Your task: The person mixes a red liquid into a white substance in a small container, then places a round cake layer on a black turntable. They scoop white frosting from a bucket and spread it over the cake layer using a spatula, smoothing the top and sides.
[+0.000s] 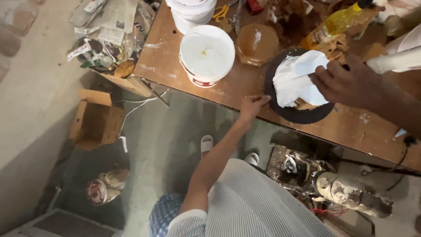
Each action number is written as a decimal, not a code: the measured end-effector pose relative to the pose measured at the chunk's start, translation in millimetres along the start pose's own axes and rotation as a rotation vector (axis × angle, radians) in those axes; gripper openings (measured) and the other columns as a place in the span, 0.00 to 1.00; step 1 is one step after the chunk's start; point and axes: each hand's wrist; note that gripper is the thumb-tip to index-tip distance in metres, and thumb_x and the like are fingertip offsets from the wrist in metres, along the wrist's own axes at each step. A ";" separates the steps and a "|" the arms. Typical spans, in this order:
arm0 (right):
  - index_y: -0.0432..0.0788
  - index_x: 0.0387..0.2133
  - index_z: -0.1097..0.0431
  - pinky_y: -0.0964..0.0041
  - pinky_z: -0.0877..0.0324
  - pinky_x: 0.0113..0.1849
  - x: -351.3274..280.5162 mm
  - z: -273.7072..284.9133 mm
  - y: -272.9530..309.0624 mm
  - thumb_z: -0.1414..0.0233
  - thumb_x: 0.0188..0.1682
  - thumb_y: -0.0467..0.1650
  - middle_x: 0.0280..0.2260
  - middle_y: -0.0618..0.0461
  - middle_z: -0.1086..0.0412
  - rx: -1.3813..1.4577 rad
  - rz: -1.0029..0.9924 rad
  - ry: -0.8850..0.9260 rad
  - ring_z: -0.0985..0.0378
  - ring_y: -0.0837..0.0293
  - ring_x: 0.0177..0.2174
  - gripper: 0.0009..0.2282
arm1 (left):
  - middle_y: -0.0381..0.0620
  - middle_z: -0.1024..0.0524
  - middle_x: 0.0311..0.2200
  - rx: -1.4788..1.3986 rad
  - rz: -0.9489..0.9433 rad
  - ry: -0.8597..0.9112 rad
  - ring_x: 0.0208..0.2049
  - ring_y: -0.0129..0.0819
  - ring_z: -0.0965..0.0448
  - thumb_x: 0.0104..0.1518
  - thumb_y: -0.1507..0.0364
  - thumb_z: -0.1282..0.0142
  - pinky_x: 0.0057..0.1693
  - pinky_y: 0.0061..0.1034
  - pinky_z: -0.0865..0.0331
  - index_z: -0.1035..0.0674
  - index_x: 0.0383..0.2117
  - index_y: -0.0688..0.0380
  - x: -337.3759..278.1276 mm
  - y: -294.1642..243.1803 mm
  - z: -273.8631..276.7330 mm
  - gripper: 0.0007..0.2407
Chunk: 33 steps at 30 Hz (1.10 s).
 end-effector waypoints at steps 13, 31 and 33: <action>0.62 0.51 0.28 0.62 0.27 0.36 -18.0 -11.3 -3.5 0.47 0.45 0.37 0.41 0.65 0.26 0.164 -0.078 0.131 0.21 0.60 0.40 0.18 | 0.43 0.20 0.21 0.121 -0.001 0.069 0.24 0.25 0.25 0.54 0.67 0.36 0.34 0.24 0.33 0.14 0.29 0.70 4.3 -13.2 4.7 0.12; 0.48 0.50 0.26 0.66 0.31 0.30 -14.5 -5.6 1.6 0.47 0.44 0.35 0.38 0.63 0.27 0.136 0.186 0.211 0.26 0.59 0.41 0.19 | 0.44 0.18 0.22 0.183 -0.074 -0.036 0.24 0.26 0.22 0.52 0.66 0.35 0.34 0.27 0.30 0.14 0.30 0.67 9.7 -5.0 -2.3 0.13; 0.47 0.45 0.23 0.65 0.33 0.30 -19.1 -12.9 1.6 0.47 0.40 0.36 0.39 0.63 0.26 0.147 0.138 -0.051 0.27 0.59 0.38 0.19 | 0.44 0.20 0.23 0.127 -0.115 -0.089 0.26 0.25 0.24 0.55 0.66 0.35 0.34 0.28 0.31 0.16 0.28 0.70 21.2 -6.6 -0.7 0.14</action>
Point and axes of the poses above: each hand's wrist, its own x-axis towards the middle knuckle, its own z-axis out of the back of the hand, y = z × x
